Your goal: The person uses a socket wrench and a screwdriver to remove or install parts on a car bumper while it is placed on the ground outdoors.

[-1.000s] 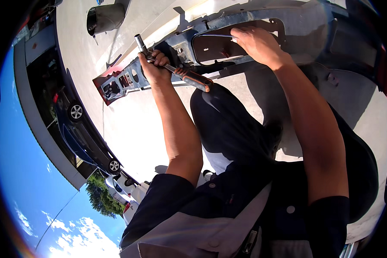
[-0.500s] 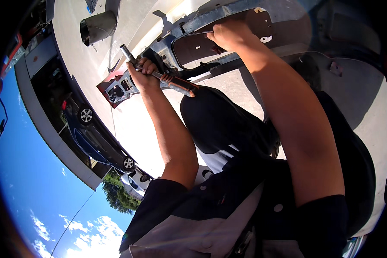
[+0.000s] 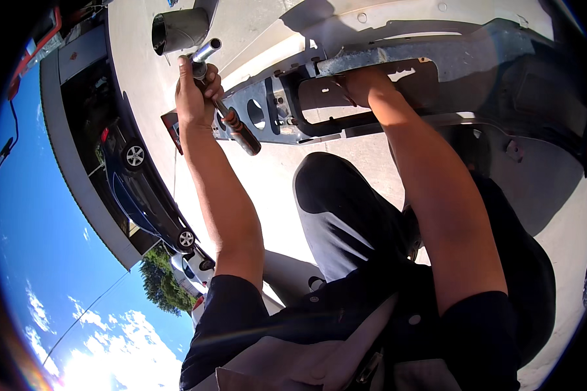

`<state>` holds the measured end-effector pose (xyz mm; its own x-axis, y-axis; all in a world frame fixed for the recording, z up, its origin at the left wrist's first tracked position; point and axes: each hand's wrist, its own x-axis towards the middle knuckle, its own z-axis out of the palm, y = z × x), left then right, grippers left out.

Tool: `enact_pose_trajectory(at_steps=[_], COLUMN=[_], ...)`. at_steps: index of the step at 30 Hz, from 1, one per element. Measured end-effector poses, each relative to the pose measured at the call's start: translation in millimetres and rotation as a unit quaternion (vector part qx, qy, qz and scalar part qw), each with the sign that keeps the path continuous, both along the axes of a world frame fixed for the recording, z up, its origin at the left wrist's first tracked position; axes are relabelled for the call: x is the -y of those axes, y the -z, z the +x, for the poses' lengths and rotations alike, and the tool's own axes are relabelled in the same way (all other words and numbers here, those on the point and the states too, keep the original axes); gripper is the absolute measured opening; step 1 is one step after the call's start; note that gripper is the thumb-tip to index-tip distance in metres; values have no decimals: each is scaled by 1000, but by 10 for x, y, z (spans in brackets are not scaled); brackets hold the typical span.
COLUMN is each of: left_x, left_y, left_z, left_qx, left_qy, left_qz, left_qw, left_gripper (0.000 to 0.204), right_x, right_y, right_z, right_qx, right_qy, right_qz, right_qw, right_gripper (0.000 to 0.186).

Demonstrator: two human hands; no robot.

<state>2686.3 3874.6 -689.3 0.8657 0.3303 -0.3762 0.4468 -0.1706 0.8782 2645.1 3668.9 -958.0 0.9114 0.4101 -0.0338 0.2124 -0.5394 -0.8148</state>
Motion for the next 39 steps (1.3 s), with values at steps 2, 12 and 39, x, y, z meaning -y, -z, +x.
enact_pose_trajectory(at_steps=[2, 12, 39], left_x=[-14, 188, 65], left_y=[-68, 580, 794], left_z=[191, 666, 816], left_qx=[-46, -182, -43], left_qy=[112, 383, 519], left_qz=[237, 434, 389], left_qw=[964, 795, 760], left_gripper=[54, 61, 73], right_x=[5, 136, 114], right_y=[-253, -477, -158], right_z=[56, -4, -70], right_qx=[-68, -146, 84], right_qy=[-126, 16, -5], right_qz=[-61, -49, -49], right_qw=[988, 988, 995], right_gripper=[38, 35, 32])
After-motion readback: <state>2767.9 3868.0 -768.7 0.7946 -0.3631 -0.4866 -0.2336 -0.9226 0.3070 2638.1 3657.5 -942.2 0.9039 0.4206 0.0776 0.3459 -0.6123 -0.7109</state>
